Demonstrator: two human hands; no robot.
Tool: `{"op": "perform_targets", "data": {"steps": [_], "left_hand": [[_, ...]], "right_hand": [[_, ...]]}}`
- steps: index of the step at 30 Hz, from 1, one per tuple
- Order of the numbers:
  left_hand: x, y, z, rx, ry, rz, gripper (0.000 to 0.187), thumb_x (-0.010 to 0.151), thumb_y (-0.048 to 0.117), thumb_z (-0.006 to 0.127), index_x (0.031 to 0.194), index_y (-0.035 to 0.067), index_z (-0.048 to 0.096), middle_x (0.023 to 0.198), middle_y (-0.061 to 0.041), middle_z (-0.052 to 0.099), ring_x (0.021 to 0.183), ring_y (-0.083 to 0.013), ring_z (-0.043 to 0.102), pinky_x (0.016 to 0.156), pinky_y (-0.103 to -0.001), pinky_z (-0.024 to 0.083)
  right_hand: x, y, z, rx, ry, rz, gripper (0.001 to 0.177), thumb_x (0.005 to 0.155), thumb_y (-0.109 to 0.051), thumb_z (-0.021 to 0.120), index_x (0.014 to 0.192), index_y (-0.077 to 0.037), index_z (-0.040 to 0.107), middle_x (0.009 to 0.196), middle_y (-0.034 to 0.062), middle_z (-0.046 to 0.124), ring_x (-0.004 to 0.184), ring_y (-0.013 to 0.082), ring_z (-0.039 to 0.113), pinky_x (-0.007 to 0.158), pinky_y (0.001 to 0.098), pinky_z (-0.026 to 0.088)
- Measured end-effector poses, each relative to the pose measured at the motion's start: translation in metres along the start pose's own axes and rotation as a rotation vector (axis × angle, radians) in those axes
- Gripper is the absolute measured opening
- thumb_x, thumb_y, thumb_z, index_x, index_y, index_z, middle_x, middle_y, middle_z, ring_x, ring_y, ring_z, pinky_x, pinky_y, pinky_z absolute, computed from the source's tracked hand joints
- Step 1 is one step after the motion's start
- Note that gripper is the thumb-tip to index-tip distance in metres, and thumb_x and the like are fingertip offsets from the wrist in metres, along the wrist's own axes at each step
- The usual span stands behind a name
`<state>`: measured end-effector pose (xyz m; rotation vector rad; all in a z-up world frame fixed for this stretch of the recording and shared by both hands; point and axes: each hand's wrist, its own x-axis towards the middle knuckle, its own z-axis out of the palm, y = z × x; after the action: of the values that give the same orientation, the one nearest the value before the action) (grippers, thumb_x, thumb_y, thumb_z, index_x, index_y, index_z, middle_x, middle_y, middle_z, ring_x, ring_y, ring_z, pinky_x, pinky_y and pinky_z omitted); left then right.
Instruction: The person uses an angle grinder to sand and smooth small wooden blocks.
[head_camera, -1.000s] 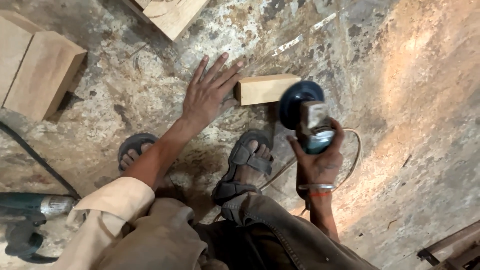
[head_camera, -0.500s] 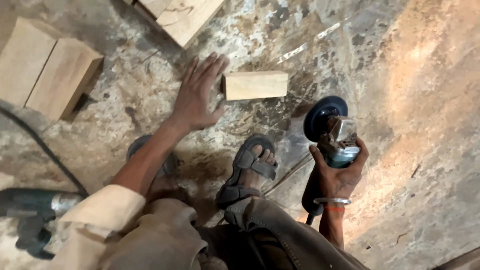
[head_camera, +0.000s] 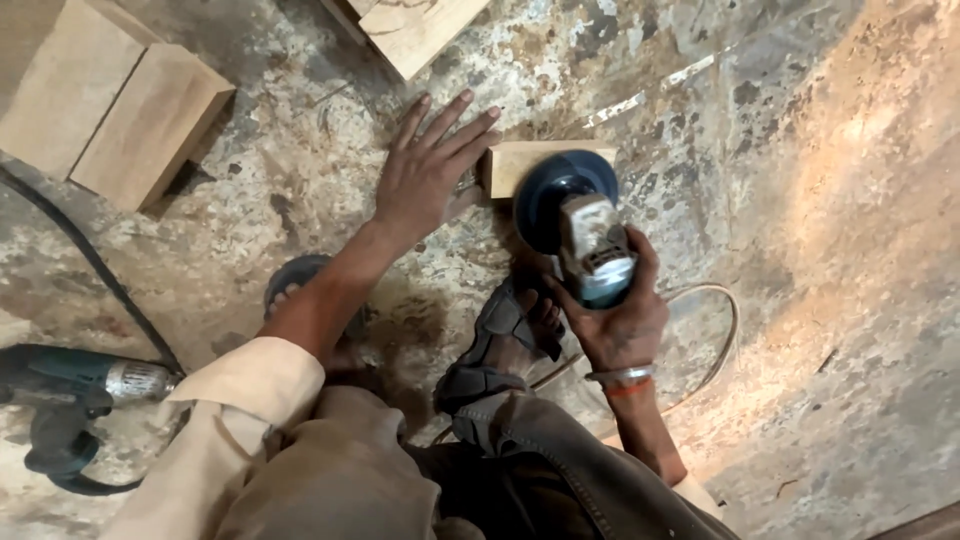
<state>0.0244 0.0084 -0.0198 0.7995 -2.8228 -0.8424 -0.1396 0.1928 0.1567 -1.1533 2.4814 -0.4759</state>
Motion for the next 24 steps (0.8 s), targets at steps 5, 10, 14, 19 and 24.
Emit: {"op": "perform_targets", "data": {"steps": [5, 10, 14, 19, 24], "left_hand": [[0.001, -0.003, 0.004, 0.049, -0.011, 0.001, 0.083, 0.086, 0.051, 0.079, 0.157, 0.028, 0.045, 0.171, 0.009, 0.029, 0.159, -0.0184, 0.018, 0.132, -0.050, 0.004], [0.000, -0.002, 0.001, 0.091, -0.024, 0.001, 0.086, 0.085, 0.050, 0.078, 0.160, 0.031, 0.041, 0.171, 0.010, 0.028, 0.159, -0.0176, 0.018, 0.132, -0.049, 0.002], [0.001, -0.005, 0.004, 0.055, -0.037, 0.005, 0.085, 0.086, 0.052, 0.078, 0.159, 0.028, 0.042, 0.171, 0.009, 0.027, 0.159, -0.0189, 0.017, 0.131, -0.050, 0.002], [-0.001, -0.003, 0.004, 0.028, -0.031, -0.001, 0.083, 0.085, 0.051, 0.079, 0.158, 0.028, 0.045, 0.172, 0.010, 0.028, 0.160, -0.0187, 0.017, 0.132, -0.050, 0.002], [0.001, 0.000, -0.002, 0.021, -0.024, -0.009, 0.082, 0.085, 0.050, 0.080, 0.157, 0.027, 0.047, 0.171, 0.010, 0.029, 0.159, -0.0189, 0.018, 0.132, -0.050, 0.003]], "right_hand": [[0.009, -0.017, 0.009, -0.034, -0.042, -0.068, 0.097, 0.072, -0.044, 0.096, 0.148, -0.015, 0.042, 0.114, 0.0181, 0.076, 0.098, 0.0350, 0.077, 0.077, 0.0421, 0.063], [0.019, -0.022, 0.011, -0.051, -0.085, 0.002, 0.096, 0.072, -0.043, 0.096, 0.147, -0.016, 0.043, 0.112, 0.0170, 0.077, 0.095, 0.0358, 0.077, 0.075, 0.0425, 0.063], [0.019, -0.009, 0.009, 0.002, -0.019, 0.013, 0.095, 0.074, -0.036, 0.096, 0.150, -0.014, 0.042, 0.117, 0.0172, 0.076, 0.101, 0.0336, 0.078, 0.081, 0.0393, 0.064], [0.012, -0.009, 0.000, 0.018, 0.062, 0.047, 0.096, 0.075, -0.027, 0.099, 0.150, -0.012, 0.041, 0.128, 0.0211, 0.071, 0.112, 0.0331, 0.074, 0.089, 0.0389, 0.062], [0.003, -0.011, 0.003, 0.080, 0.000, 0.112, 0.093, 0.076, -0.029, 0.096, 0.150, -0.012, 0.041, 0.123, 0.0186, 0.073, 0.108, 0.0315, 0.076, 0.088, 0.0393, 0.063]]}}
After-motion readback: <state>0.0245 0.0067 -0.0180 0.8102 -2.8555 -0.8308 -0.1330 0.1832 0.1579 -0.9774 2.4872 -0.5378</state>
